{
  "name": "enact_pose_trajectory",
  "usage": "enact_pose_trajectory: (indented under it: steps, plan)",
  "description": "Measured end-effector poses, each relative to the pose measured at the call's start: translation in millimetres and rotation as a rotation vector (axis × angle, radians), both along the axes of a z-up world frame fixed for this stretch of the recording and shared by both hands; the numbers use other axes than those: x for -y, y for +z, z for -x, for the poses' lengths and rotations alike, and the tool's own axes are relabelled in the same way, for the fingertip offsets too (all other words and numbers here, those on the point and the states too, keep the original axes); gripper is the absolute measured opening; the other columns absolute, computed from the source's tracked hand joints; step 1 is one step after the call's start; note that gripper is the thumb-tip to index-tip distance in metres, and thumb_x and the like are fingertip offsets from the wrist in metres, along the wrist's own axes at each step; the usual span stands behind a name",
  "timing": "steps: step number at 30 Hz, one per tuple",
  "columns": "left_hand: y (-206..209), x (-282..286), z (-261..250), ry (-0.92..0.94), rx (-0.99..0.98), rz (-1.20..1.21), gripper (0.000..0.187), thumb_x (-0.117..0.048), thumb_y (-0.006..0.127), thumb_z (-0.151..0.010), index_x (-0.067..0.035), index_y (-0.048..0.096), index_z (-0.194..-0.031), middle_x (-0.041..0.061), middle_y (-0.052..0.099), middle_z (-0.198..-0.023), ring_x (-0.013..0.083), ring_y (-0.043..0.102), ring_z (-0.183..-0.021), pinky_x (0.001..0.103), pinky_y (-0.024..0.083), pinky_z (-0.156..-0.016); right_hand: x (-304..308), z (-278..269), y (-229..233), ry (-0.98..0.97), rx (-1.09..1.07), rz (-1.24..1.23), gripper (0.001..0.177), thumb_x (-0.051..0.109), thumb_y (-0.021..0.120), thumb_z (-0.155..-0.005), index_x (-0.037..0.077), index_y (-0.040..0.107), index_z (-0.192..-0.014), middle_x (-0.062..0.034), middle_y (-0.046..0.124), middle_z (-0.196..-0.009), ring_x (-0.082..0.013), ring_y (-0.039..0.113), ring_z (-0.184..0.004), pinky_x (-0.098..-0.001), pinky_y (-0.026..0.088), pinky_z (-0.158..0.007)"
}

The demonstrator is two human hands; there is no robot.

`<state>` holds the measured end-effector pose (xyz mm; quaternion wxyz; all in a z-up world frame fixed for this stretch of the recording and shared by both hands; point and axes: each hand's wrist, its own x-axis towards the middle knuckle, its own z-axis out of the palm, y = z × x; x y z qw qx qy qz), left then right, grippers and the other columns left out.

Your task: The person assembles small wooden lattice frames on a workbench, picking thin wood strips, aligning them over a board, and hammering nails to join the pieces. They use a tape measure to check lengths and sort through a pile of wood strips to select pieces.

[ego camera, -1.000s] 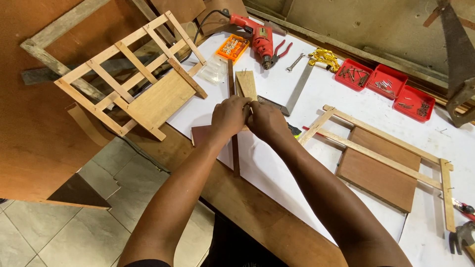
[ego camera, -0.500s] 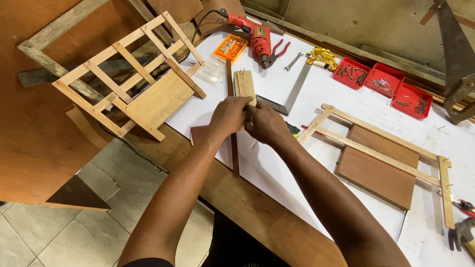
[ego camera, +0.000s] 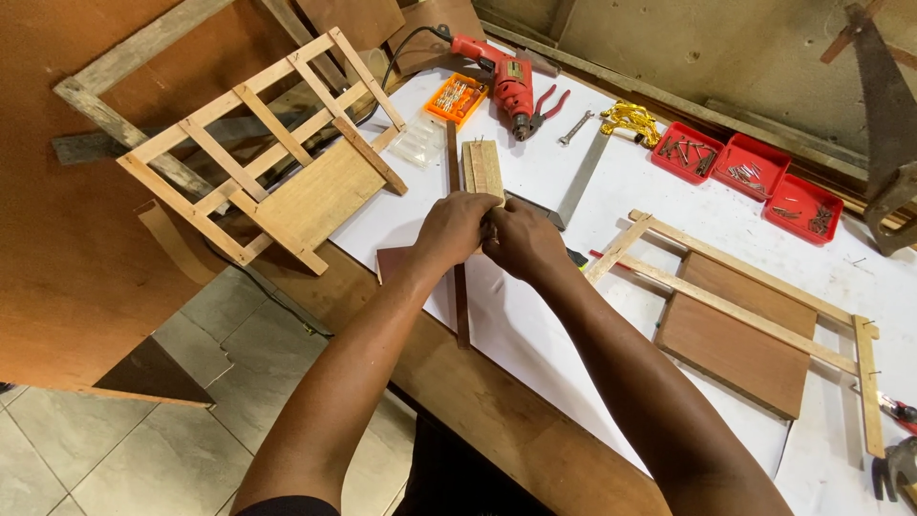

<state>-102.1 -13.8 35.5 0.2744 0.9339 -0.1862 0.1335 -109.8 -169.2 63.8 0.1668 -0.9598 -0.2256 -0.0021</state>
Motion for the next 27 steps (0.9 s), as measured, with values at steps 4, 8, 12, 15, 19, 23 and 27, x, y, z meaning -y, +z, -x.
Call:
enact_pose_trajectory:
  steps: [4, 8, 12, 15, 19, 23, 27]
  plan:
    - [4, -6, 6, -0.011, 0.009, 0.024, 0.043, -0.008, 0.077, -0.084, -0.005, 0.068, -0.126, 0.013, 0.073, -0.121, 0.0306, 0.069, -0.111, 0.043, 0.054, -0.097, -1, 1, -5, 0.026, 0.109, -0.023, 0.022, 0.021, 0.071, -0.084, 0.006, 0.069, -0.101, -0.0149, 0.066, -0.103, -0.0331, 0.067, -0.095, -0.0455, 0.055, -0.084]
    - [11, -30, 18, -0.015, 0.032, 0.033, 0.048, -0.007, 0.076, -0.084, -0.005, 0.066, -0.131, 0.011, 0.071, -0.128, 0.0285, 0.069, -0.112, 0.043, 0.052, -0.098, -18, 8, -6, 0.098, 0.221, -0.022, 0.025, 0.021, 0.071, -0.087, 0.007, 0.068, -0.107, -0.0134, 0.067, -0.104, -0.0322, 0.066, -0.095, -0.0449, 0.055, -0.085]
    - [21, -69, 37, 0.044, -0.092, -0.077, 0.054, -0.017, 0.076, -0.082, -0.009, 0.064, -0.135, 0.010, 0.067, -0.135, 0.0291, 0.065, -0.121, 0.043, 0.048, -0.105, -51, 30, 17, 0.245, 0.216, 0.032, 0.039, 0.026, 0.077, -0.077, 0.012, 0.070, -0.112, -0.0102, 0.067, -0.117, -0.0318, 0.063, -0.100, -0.0466, 0.051, -0.082]
    - [18, -92, 50, 0.108, -0.316, -0.245, 0.065, -0.030, 0.074, -0.083, -0.012, 0.056, -0.142, 0.008, 0.057, -0.147, 0.0264, 0.055, -0.133, 0.047, 0.040, -0.113, -70, 33, -9, 0.342, 0.220, 0.083, 0.042, 0.027, 0.076, -0.079, 0.015, 0.070, -0.118, -0.0048, 0.070, -0.117, -0.0285, 0.062, -0.107, -0.0445, 0.050, -0.091]
    - [18, -103, 72, 0.157, -0.522, -0.405, 0.070, -0.040, 0.072, -0.085, -0.016, 0.051, -0.147, 0.006, 0.044, -0.158, 0.0252, 0.042, -0.144, 0.053, 0.027, -0.120, -85, 40, -18, 0.380, 0.138, 0.135, 0.029, 0.034, 0.074, -0.088, 0.017, 0.073, -0.111, -0.0050, 0.072, -0.113, -0.0294, 0.064, -0.108, -0.0464, 0.048, -0.095]
    - [6, -107, 78, 0.121, -0.516, -0.497, 0.071, -0.041, 0.071, -0.086, -0.016, 0.049, -0.148, 0.007, 0.039, -0.160, 0.0270, 0.037, -0.146, 0.057, 0.020, -0.122, -85, 40, -18, 0.359, 0.109, 0.178, 0.023, 0.033, 0.071, -0.090, 0.019, 0.076, -0.107, -0.0012, 0.075, -0.105, -0.0259, 0.069, -0.100, -0.0427, 0.052, -0.092]
    - [31, -93, 80, 0.126, -0.458, -0.547, 0.040, -0.028, 0.065, -0.095, -0.017, 0.063, -0.134, 0.009, 0.061, -0.138, 0.0279, 0.057, -0.127, 0.057, 0.027, -0.121, -72, 21, -34, 0.371, 0.236, 0.097, 0.016, 0.022, 0.067, -0.092, 0.016, 0.074, -0.104, -0.0024, 0.076, -0.102, -0.0258, 0.070, -0.097, -0.0417, 0.056, -0.086]
